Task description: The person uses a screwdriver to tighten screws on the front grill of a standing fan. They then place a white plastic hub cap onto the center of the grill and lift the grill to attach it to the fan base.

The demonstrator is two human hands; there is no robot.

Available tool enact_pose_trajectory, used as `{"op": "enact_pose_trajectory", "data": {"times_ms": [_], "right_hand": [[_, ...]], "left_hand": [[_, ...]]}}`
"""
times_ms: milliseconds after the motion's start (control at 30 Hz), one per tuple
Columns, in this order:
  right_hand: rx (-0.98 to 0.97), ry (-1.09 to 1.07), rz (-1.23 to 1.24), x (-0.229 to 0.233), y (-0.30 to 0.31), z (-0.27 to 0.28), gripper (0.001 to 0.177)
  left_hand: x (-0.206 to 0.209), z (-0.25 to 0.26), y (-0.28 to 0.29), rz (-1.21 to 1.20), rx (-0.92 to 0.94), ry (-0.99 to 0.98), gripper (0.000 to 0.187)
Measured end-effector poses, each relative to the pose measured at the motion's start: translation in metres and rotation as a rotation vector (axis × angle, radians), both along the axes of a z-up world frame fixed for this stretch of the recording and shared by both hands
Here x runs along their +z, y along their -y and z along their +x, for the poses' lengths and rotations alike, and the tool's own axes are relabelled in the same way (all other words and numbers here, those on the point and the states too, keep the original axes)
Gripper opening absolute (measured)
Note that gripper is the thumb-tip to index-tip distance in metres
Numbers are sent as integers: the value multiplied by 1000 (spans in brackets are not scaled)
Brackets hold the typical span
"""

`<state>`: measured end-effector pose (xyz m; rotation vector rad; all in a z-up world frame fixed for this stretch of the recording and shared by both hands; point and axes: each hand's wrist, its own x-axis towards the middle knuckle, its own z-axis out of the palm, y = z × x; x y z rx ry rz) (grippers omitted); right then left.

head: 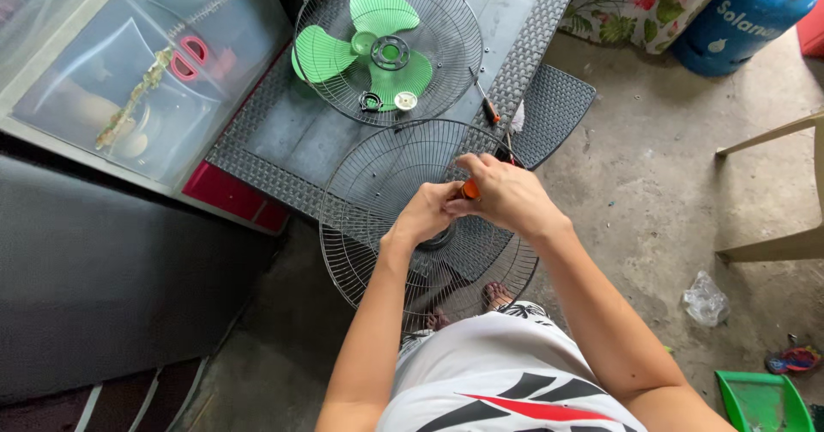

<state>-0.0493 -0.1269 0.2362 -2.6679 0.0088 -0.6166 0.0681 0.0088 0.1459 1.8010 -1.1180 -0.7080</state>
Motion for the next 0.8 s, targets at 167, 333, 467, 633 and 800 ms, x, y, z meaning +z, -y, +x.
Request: {"op": "enact_pose_trajectory", "data": {"times_ms": [167,333,467,633,800], "right_hand": [[5,-123,198,0,-1,2,28],[-315,-162,229,11,9,-3,24],[-386,20,350,15,17,-5,24],[-374,-65,377,9,18,-8,25],[-247,-174,254,-6,13,-11,30]], "left_hand": [[-22,12,-9,-199,-2,100,52],[-83,-8,-27,72,309,360,47],[-129,-42,-32,93,332,554,39],[-140,-41,-36,66,283,613,37],[-135,-36,-29,-28,474,479,50]]}}
